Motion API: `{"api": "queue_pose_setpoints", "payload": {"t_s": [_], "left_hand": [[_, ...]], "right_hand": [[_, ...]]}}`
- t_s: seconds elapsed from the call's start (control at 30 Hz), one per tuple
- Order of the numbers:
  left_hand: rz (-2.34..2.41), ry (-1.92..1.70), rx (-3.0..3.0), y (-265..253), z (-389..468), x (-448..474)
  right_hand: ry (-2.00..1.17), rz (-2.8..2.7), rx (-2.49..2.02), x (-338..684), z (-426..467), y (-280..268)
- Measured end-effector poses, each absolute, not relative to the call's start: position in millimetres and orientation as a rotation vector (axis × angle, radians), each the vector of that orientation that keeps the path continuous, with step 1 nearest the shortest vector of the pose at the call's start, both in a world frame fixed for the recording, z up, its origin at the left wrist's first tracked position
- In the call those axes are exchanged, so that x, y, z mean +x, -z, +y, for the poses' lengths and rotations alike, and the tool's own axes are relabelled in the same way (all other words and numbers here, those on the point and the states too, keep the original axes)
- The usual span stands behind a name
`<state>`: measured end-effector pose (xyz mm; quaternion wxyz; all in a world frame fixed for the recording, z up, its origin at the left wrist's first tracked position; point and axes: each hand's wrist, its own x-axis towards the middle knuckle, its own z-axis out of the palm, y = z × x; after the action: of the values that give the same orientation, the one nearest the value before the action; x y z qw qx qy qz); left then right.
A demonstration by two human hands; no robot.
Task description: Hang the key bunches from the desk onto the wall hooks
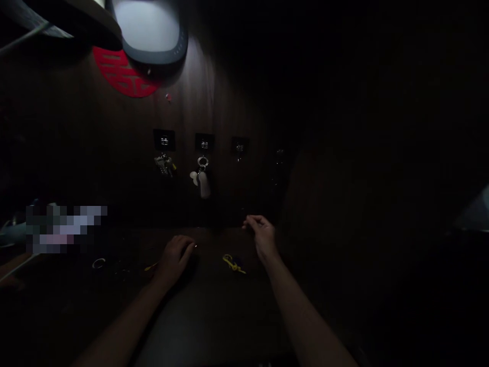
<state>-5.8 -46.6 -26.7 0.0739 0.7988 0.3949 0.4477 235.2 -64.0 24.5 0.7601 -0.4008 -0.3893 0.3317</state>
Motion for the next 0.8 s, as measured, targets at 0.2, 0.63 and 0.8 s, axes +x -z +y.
{"api": "queue_pose_setpoints", "payload": {"t_s": [0.2,0.63,0.8], "left_hand": [[1.274,-0.960,2.542,29.7,-42.8,-7.7],[1.307,-0.833,2.602,25.8,-44.8,-7.0],[1.323,-0.854,2.594,27.1,-43.3,-6.7]], "right_hand": [[-0.558,-0.695,-0.786,283.9,-46.0,-82.3],[-0.564,-0.598,-0.727,319.5,-15.4,-156.2],[-0.604,-0.578,-0.778,322.1,-5.9,-151.0]]}}
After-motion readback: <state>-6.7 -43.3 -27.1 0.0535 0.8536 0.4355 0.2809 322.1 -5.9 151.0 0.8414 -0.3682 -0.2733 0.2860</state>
